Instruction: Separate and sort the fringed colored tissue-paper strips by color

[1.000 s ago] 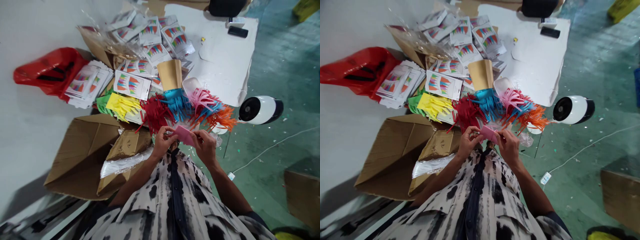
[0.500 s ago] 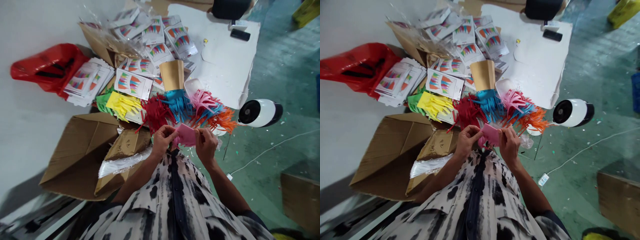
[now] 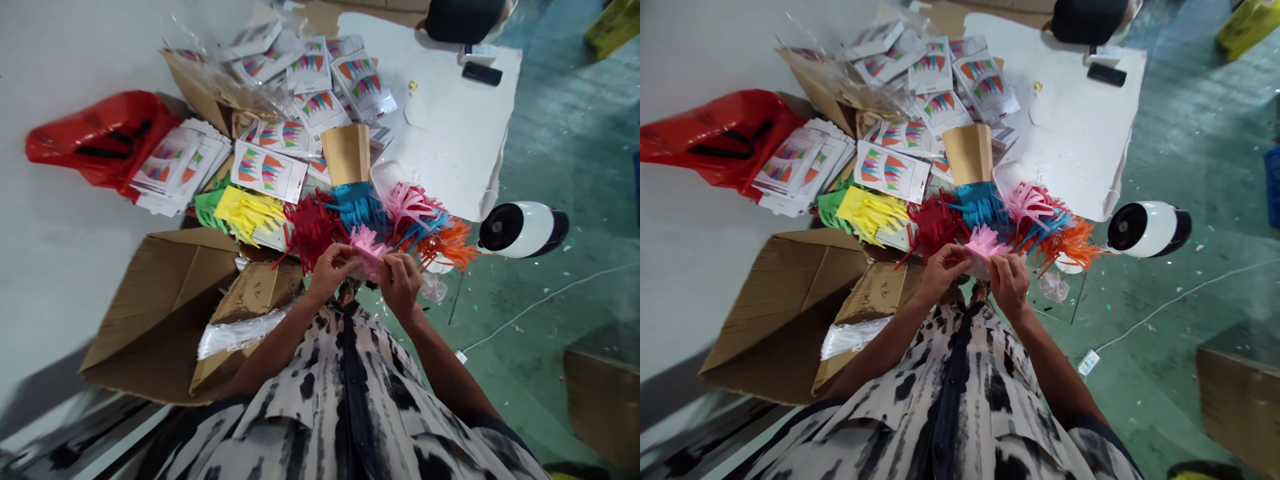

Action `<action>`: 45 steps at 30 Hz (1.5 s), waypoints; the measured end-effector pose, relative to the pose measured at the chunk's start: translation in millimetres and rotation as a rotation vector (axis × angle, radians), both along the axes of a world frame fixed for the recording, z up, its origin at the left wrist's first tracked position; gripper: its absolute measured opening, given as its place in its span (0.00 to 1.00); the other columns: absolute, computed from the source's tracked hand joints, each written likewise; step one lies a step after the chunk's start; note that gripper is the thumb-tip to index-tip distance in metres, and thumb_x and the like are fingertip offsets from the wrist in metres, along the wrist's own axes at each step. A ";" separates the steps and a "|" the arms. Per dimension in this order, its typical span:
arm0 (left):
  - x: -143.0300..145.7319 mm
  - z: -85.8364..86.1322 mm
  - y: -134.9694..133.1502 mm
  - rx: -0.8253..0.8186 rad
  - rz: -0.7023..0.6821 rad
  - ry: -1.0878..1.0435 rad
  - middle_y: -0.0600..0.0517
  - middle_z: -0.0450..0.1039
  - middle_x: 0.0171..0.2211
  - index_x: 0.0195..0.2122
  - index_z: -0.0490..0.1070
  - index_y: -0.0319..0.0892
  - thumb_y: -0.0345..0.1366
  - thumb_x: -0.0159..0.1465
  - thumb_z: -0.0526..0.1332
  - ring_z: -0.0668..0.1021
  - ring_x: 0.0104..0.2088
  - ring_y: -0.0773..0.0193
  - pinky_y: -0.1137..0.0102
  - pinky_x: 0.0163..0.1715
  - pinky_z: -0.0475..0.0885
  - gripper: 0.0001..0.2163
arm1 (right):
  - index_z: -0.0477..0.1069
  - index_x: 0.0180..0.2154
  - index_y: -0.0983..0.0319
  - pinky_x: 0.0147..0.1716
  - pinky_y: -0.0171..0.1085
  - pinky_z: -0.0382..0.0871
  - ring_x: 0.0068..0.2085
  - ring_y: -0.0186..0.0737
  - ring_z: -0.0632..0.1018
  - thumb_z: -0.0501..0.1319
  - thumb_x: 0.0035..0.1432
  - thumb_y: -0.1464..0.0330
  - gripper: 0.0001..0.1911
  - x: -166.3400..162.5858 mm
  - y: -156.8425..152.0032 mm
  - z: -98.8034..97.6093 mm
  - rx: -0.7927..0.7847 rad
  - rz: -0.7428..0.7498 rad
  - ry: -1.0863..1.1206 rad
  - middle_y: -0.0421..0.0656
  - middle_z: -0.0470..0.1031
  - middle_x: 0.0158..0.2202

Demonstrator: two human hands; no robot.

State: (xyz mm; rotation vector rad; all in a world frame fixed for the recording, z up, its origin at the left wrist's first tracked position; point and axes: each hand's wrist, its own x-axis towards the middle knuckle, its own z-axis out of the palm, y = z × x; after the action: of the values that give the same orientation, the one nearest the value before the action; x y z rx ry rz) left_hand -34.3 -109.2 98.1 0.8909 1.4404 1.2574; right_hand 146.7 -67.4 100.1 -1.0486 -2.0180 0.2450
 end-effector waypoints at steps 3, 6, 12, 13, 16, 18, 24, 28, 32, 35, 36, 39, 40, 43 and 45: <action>-2.2 0.4 6.1 0.056 0.058 0.059 0.51 0.78 0.40 0.42 0.77 0.44 0.45 0.59 0.74 0.78 0.40 0.63 0.70 0.43 0.73 0.15 | 0.75 0.37 0.57 0.39 0.40 0.72 0.35 0.41 0.76 0.58 0.72 0.64 0.10 0.2 1.7 -1.2 -0.069 -0.011 0.001 0.45 0.77 0.34; -2.4 -1.4 10.2 0.061 0.071 0.079 0.51 0.79 0.39 0.40 0.77 0.44 0.46 0.60 0.73 0.79 0.40 0.62 0.69 0.42 0.74 0.14 | 0.76 0.38 0.57 0.39 0.42 0.73 0.36 0.42 0.77 0.57 0.72 0.63 0.11 -0.6 3.7 -2.9 -0.098 -0.018 0.007 0.46 0.78 0.34; 1.6 3.1 11.0 0.084 0.186 0.197 0.52 0.80 0.37 0.38 0.78 0.43 0.44 0.63 0.72 0.80 0.39 0.62 0.68 0.45 0.74 0.10 | 0.75 0.38 0.57 0.40 0.42 0.74 0.37 0.43 0.78 0.57 0.72 0.64 0.10 -7.2 11.2 -9.6 -0.101 -0.043 0.024 0.46 0.78 0.34; 1.9 5.7 11.3 0.095 0.211 0.228 0.52 0.80 0.37 0.38 0.78 0.43 0.43 0.63 0.71 0.80 0.39 0.62 0.68 0.45 0.74 0.10 | 0.75 0.38 0.56 0.41 0.42 0.74 0.37 0.43 0.78 0.57 0.72 0.64 0.10 -9.0 12.7 -10.9 -0.101 -0.047 0.032 0.46 0.78 0.35; 1.8 10.6 12.9 0.099 0.259 0.279 0.52 0.81 0.36 0.37 0.80 0.44 0.42 0.63 0.71 0.81 0.39 0.61 0.67 0.44 0.74 0.08 | 0.75 0.40 0.56 0.42 0.43 0.74 0.38 0.43 0.78 0.57 0.72 0.65 0.09 -15.4 16.8 -15.5 -0.072 -0.041 0.066 0.46 0.78 0.36; 0.9 7.2 14.7 0.093 0.286 0.251 0.52 0.81 0.36 0.38 0.80 0.44 0.42 0.63 0.71 0.81 0.38 0.61 0.68 0.43 0.75 0.08 | 0.75 0.40 0.57 0.42 0.42 0.73 0.38 0.43 0.78 0.58 0.72 0.65 0.09 -19.9 18.6 -19.7 -0.059 -0.027 0.076 0.46 0.78 0.36; -3.4 -27.2 20.7 0.087 0.258 -0.001 0.53 0.78 0.37 0.39 0.74 0.43 0.40 0.57 0.74 0.80 0.37 0.64 0.69 0.41 0.77 0.14 | 0.76 0.39 0.57 0.41 0.42 0.73 0.38 0.42 0.78 0.58 0.72 0.64 0.10 -27.2 17.8 -35.5 -0.114 -0.014 0.057 0.46 0.78 0.36; -12.9 -32.1 23.3 0.057 0.208 0.029 0.54 0.78 0.33 0.35 0.75 0.42 0.40 0.56 0.73 0.79 0.34 0.65 0.69 0.39 0.76 0.11 | 0.76 0.40 0.58 0.43 0.41 0.72 0.39 0.42 0.78 0.58 0.72 0.65 0.09 -23.3 20.7 -41.8 -0.132 0.009 0.074 0.46 0.78 0.36; -31.4 -23.3 25.6 0.016 -0.022 0.049 0.53 0.78 0.32 0.35 0.77 0.42 0.39 0.55 0.73 0.79 0.33 0.64 0.69 0.36 0.75 0.11 | 0.76 0.38 0.58 0.43 0.42 0.71 0.39 0.43 0.77 0.57 0.73 0.64 0.11 -12.0 31.4 -44.4 -0.146 -0.011 0.008 0.46 0.78 0.36; -43.4 -23.2 27.7 -0.035 -0.163 0.031 0.53 0.77 0.31 0.35 0.77 0.42 0.40 0.55 0.74 0.78 0.32 0.65 0.71 0.33 0.73 0.11 | 0.77 0.40 0.58 0.44 0.42 0.70 0.40 0.44 0.77 0.56 0.73 0.62 0.13 -2.3 36.0 -44.8 -0.175 0.006 -0.053 0.47 0.79 0.38; -45.7 -24.9 28.5 -0.040 -0.161 0.026 0.53 0.77 0.31 0.35 0.77 0.41 0.39 0.55 0.73 0.78 0.31 0.65 0.71 0.33 0.73 0.11 | 0.77 0.43 0.58 0.46 0.43 0.69 0.42 0.44 0.78 0.56 0.73 0.61 0.13 0.3 35.7 -44.9 -0.192 0.039 -0.070 0.48 0.80 0.40; -46.7 -31.8 30.7 -0.013 -0.091 0.026 0.53 0.79 0.33 0.36 0.77 0.42 0.38 0.57 0.72 0.79 0.33 0.65 0.70 0.36 0.74 0.09 | 0.76 0.49 0.59 0.48 0.44 0.69 0.47 0.46 0.78 0.59 0.72 0.59 0.14 4.9 31.0 -46.4 -0.214 0.136 -0.108 0.49 0.80 0.46; -45.5 -33.7 31.2 0.002 -0.082 0.042 0.52 0.79 0.34 0.37 0.78 0.42 0.38 0.58 0.71 0.79 0.34 0.65 0.70 0.38 0.74 0.08 | 0.77 0.49 0.59 0.47 0.43 0.69 0.47 0.45 0.78 0.59 0.72 0.59 0.13 5.4 29.0 -47.5 -0.210 0.147 -0.115 0.48 0.80 0.45; -39.7 -35.6 31.8 0.059 -0.089 0.158 0.51 0.81 0.38 0.38 0.80 0.43 0.35 0.61 0.68 0.81 0.39 0.63 0.67 0.45 0.75 0.05 | 0.78 0.41 0.58 0.43 0.40 0.68 0.40 0.42 0.78 0.59 0.73 0.63 0.11 4.4 24.8 -51.8 -0.188 0.120 -0.120 0.45 0.80 0.37; -35.2 -34.0 31.3 0.099 -0.065 0.264 0.50 0.80 0.39 0.39 0.81 0.45 0.36 0.61 0.69 0.80 0.41 0.61 0.66 0.47 0.74 0.06 | 0.78 0.39 0.58 0.41 0.39 0.67 0.37 0.40 0.77 0.58 0.73 0.64 0.12 2.3 23.8 -53.8 -0.178 0.094 -0.116 0.43 0.80 0.34</action>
State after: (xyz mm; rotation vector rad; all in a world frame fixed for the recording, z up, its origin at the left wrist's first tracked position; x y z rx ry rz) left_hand -69.5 -77.9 64.1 1.1980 1.5497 1.2038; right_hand 149.0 -43.6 46.3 -1.0996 -2.1845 0.4286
